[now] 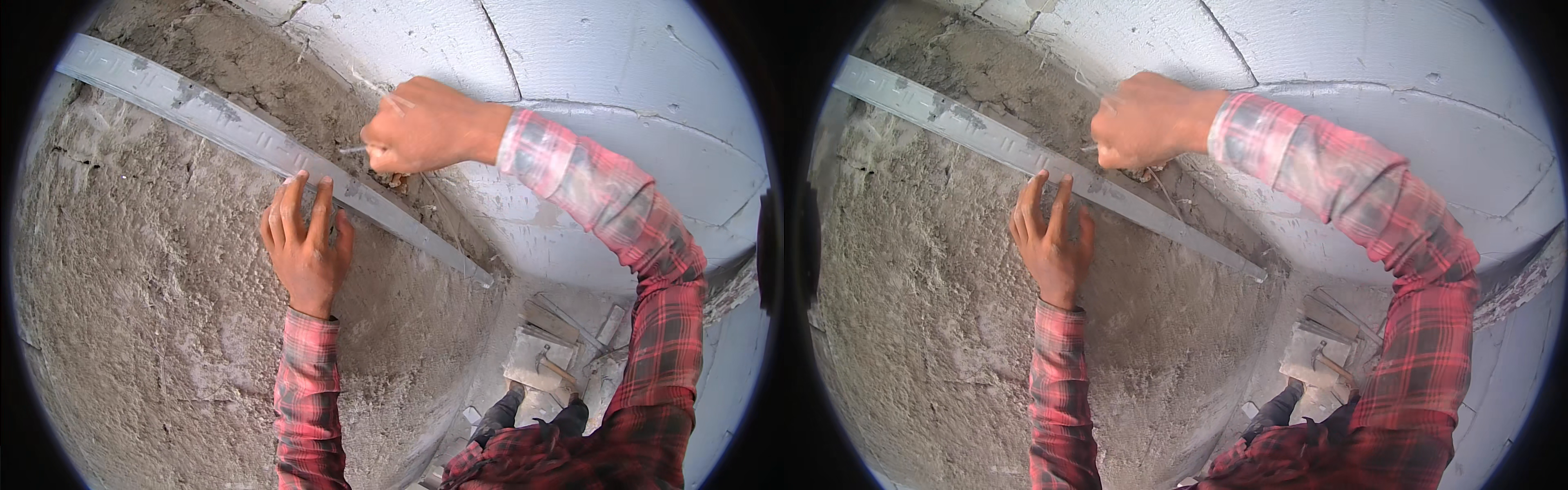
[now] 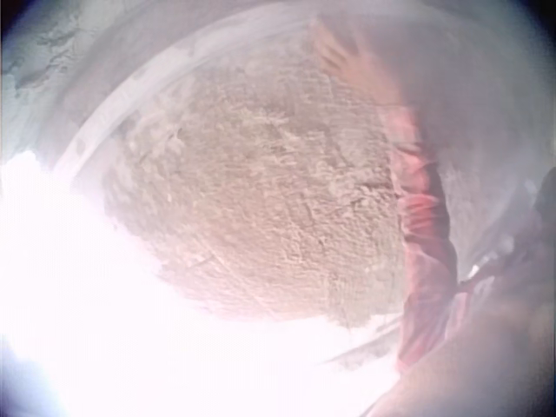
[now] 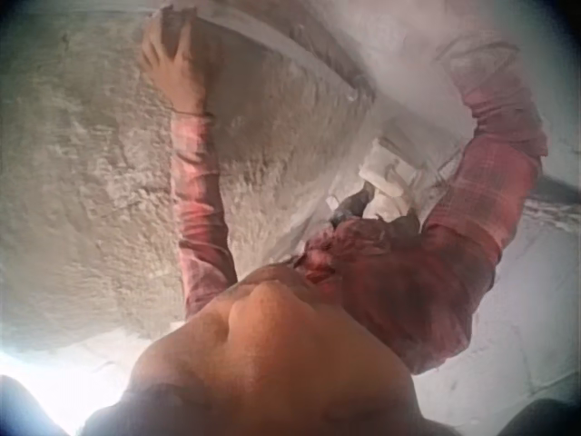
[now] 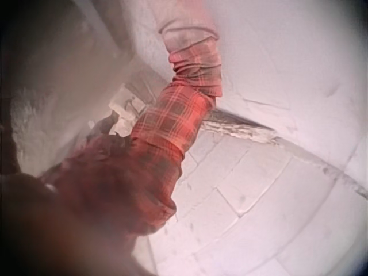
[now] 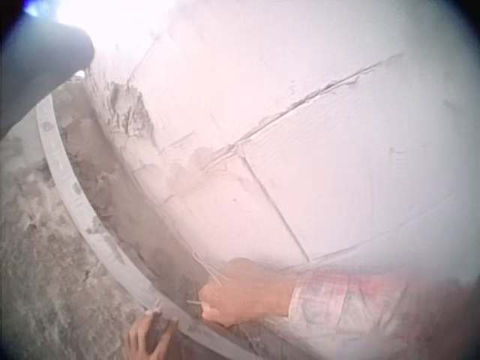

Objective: The person secures a metal trim piece to a wall using a hammer and nails. They repeatedly position the trim, hammer nails into the wall, and adjust the trim along the wall surface.

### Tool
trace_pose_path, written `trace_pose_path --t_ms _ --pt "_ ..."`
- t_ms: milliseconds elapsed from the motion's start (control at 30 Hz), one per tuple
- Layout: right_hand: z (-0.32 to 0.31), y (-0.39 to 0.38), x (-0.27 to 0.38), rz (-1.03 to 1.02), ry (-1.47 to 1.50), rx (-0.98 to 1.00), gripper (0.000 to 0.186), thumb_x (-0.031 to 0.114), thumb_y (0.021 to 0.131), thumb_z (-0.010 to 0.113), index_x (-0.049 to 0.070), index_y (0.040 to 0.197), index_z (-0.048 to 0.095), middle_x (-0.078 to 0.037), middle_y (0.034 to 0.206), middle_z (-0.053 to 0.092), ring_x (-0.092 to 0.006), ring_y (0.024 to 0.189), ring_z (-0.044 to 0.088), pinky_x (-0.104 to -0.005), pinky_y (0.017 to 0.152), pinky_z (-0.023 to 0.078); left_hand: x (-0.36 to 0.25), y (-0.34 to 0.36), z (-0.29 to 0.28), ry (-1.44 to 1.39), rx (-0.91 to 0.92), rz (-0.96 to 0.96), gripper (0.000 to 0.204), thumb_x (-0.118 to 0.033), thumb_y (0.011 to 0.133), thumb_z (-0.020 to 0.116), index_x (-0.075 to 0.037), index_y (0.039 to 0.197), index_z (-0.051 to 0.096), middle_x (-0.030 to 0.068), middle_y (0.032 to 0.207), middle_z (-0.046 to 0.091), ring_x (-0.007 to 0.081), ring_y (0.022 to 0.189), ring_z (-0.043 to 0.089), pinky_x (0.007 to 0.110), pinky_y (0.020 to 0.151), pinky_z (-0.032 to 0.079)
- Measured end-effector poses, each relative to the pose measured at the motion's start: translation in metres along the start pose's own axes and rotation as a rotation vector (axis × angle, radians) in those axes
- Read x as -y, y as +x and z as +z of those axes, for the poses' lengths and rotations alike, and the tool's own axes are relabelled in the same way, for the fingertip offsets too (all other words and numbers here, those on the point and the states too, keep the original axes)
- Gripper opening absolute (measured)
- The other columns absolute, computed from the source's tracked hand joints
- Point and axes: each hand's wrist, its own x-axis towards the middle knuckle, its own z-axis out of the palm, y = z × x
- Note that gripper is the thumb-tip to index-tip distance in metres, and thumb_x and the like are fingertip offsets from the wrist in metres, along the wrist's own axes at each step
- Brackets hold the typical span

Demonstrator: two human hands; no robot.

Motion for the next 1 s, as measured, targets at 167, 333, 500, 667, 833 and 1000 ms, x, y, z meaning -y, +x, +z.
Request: trace_pose_path --t_ms 167,333,500,667,833,1000 --pt "-0.027 -0.060 -0.001 0.345 0.126 0.261 0.033 0.024 0.090 0.050 0.002 0.067 0.061 -0.016 0.056 0.058 -0.0306 0.050 0.058 -0.0451 0.053 0.047 -0.001 -0.001 0.001 -0.001 0.006 -0.029 0.048 -0.013 0.081 0.069 -0.019 0.128 0.062 0.0052 0.141 0.048 0.0269 0.132 0.044 0.044 0.107 0.035" --pt "0.033 -0.097 0.015 0.504 0.342 0.053 0.034 0.022 0.090 0.049 -0.001 0.070 0.064 -0.021 0.066 0.065 -0.0338 0.061 0.068 -0.0488 0.057 0.053 -0.006 0.003 -0.003 0.008 0.008 -0.026 0.043 -0.009 0.082 0.066 -0.016 0.125 0.065 0.0063 0.141 0.049 0.0281 0.132 0.044 0.045 0.109 0.036" --pt "0.097 -0.076 0.027 0.371 0.363 -0.197 0.031 0.016 0.093 0.049 -0.005 0.073 0.061 -0.023 0.057 0.058 -0.0369 0.052 0.062 -0.0451 0.053 0.051 -0.007 0.002 -0.003 0.009 0.013 -0.006 0.039 -0.007 0.082 0.066 -0.012 0.121 0.067 0.0084 0.142 0.049 0.0318 0.133 0.044 0.047 0.108 0.038" --pt "0.124 -0.057 0.034 0.460 0.519 -0.196 0.027 0.014 0.092 0.052 -0.006 0.076 0.062 -0.023 0.063 0.063 -0.0351 0.058 0.068 -0.0420 0.055 0.056 -0.007 0.001 -0.003 0.031 0.016 0.015 0.034 -0.010 0.083 0.065 -0.009 0.117 0.069 0.0113 0.138 0.053 0.0322 0.131 0.046 0.048 0.108 0.039" --pt "0.127 -0.055 0.032 0.482 0.598 -0.218 0.022 0.013 0.090 0.055 -0.005 0.080 0.062 -0.020 0.061 0.063 -0.0324 0.059 0.069 -0.0412 0.052 0.056 -0.008 0.004 -0.003 0.024 0.016 0.044 0.031 -0.011 0.083 0.065 -0.006 0.113 0.069 0.0145 0.136 0.054 0.0330 0.129 0.049 0.047 0.106 0.040" --pt "0.127 -0.054 0.032 0.383 0.368 -0.268 0.017 0.012 0.089 0.057 -0.004 0.082 0.059 -0.018 0.060 0.064 -0.0310 0.058 0.069 -0.0399 0.050 0.056 -0.008 0.004 -0.003 0.017 0.014 0.032 0.030 -0.011 0.084 0.064 -0.005 0.112 0.069 0.0149 0.136 0.054 0.0333 0.128 0.050 0.047 0.105 0.041"
